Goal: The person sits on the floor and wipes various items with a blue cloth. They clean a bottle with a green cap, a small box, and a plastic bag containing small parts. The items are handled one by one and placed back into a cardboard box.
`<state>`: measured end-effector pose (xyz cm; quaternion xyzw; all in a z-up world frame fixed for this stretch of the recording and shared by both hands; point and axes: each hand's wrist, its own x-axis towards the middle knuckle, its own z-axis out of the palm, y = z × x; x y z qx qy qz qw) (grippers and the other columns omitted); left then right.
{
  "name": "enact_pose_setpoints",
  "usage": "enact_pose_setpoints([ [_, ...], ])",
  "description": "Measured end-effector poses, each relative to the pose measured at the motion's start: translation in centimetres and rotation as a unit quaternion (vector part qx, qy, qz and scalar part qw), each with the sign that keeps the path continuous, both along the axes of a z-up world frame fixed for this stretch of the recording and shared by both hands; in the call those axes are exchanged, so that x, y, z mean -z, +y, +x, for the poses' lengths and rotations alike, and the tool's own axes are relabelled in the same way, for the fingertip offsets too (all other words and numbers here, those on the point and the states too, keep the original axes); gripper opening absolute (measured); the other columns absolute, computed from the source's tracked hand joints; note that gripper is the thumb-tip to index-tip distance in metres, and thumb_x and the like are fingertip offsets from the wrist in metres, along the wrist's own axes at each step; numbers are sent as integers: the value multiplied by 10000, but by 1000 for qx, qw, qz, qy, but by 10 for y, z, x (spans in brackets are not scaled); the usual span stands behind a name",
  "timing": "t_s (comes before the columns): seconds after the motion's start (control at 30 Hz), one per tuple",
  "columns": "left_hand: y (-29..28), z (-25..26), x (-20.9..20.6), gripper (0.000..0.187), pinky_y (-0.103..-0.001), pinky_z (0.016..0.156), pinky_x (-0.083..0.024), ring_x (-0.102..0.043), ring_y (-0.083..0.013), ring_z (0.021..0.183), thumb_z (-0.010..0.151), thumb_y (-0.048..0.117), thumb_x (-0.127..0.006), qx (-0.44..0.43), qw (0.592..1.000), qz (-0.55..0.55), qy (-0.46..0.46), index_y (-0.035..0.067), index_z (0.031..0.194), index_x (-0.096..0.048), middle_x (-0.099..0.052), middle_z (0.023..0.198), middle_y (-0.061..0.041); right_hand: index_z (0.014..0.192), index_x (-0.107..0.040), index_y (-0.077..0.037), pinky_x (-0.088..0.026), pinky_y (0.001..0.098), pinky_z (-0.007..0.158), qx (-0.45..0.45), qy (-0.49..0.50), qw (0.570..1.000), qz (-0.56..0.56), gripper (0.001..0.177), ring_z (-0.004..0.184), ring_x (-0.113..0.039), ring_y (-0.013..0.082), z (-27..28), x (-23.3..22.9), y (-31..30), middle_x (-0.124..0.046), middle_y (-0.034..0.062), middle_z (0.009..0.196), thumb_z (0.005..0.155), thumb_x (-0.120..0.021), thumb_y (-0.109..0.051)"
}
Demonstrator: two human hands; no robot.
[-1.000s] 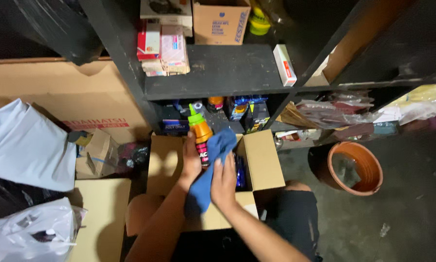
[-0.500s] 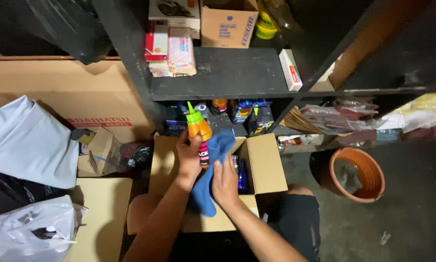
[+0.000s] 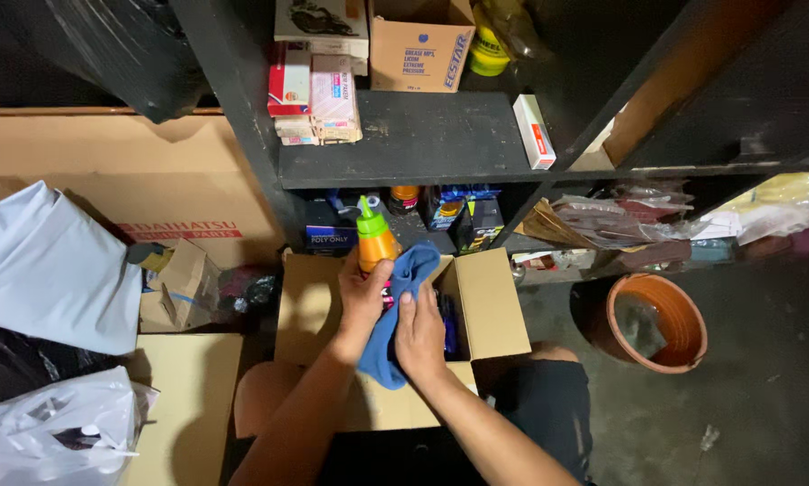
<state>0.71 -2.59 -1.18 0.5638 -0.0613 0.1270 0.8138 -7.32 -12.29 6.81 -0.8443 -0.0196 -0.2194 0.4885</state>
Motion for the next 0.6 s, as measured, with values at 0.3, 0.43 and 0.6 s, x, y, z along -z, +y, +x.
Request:
enact_pose_setpoints([
  [0.3, 0, 3, 1, 492, -288, 898, -503, -594, -111, 1003, 897, 292, -748, 101, 995, 9, -21, 47, 1294, -592, -658, 1118, -2, 1305, -611, 16, -494, 359, 969, -61, 25, 981, 182, 341, 1101, -637, 224, 52, -30, -18, -711, 148, 1179, 1052, -554, -205],
  [0.43, 5, -4, -7, 477, -309, 920, -505, -590, -128, 1016, 917, 273, -762, 63, 995, 73, -23, 25, 1295, -608, -656, 1117, -33, 1164, -663, 2, -533, 357, 823, 10, 86, 981, 173, 285, 885, -629, 204, 49, -39, -9, -727, 134, 983, 1013, -600, -231],
  [0.6, 5, -8, -27, 561, -304, 1001, -485, -606, -122, 1112, 896, 266, -754, 161, 984, -66, -27, 48, 1364, -535, -656, 1230, -27, 1183, -615, 9, -522, 384, 868, 27, 23, 994, 101, 289, 948, -656, 216, 52, -42, -12, -707, 174, 1022, 1037, -560, -235],
])
